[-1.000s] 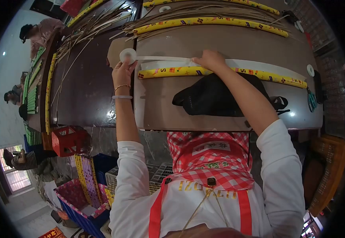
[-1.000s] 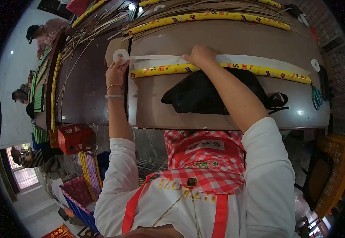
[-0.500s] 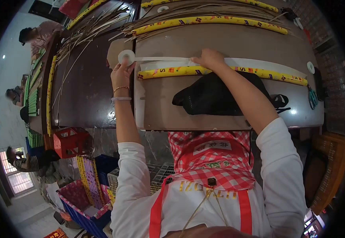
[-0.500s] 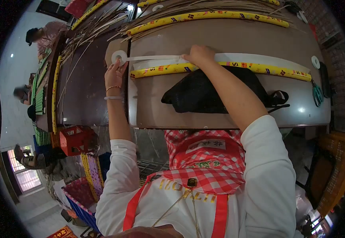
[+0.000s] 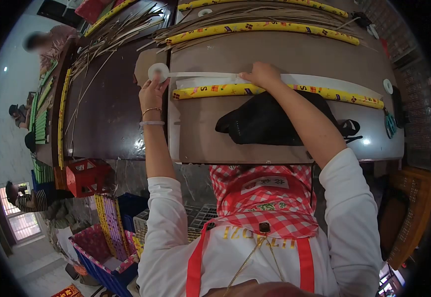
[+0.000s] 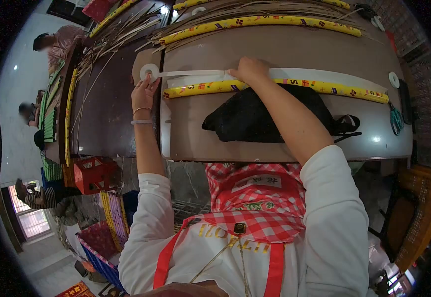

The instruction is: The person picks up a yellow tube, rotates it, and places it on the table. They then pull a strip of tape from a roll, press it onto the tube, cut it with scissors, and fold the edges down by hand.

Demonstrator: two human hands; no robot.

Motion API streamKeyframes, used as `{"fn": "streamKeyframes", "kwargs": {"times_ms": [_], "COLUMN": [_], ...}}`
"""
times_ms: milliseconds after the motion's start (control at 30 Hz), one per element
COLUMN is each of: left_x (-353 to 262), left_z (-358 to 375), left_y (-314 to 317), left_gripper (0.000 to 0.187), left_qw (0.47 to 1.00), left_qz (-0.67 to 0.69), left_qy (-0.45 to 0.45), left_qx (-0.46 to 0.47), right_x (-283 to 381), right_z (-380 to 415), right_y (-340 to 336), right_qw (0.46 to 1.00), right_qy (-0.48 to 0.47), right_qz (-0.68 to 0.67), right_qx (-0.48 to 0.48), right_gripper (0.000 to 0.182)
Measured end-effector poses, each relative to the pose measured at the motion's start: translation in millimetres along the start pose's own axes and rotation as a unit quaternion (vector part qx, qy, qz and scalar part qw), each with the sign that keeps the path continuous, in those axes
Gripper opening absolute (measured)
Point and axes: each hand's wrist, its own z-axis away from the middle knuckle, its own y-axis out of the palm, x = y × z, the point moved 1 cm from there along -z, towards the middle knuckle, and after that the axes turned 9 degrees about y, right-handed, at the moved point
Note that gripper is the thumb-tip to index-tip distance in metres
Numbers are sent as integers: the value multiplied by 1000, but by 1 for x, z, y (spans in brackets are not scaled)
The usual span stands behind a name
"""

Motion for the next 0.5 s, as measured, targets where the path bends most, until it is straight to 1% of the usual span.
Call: {"fn": "streamKeyframes", "kwargs": {"times_ms": [233,300,400,500], "left_x": [-6,-6,-8,-8], "left_z": [2,2,0,-2], "left_y": [2,3,4,3], "left_gripper": [22,22,22,23], "left_qw": [1000,1000,1000,1000], "left_qz": [-7,-11,-12,-20], "left_qy": [-1,2,1,-1], "left_qx": [0,-1,11,9], "right_x": [-1,-1,1,0], "right_z": [-1,-2,4,3], "right_y": [3,2,-3,0], "right_qw": [1000,1000,1000,1000], "right_qy": [10,-4,2,-5], "right_qz": [-9,-2,2,-2], "right_qx": [-16,-8,-1,-24], "right_gripper": [53,52,51,51]}}
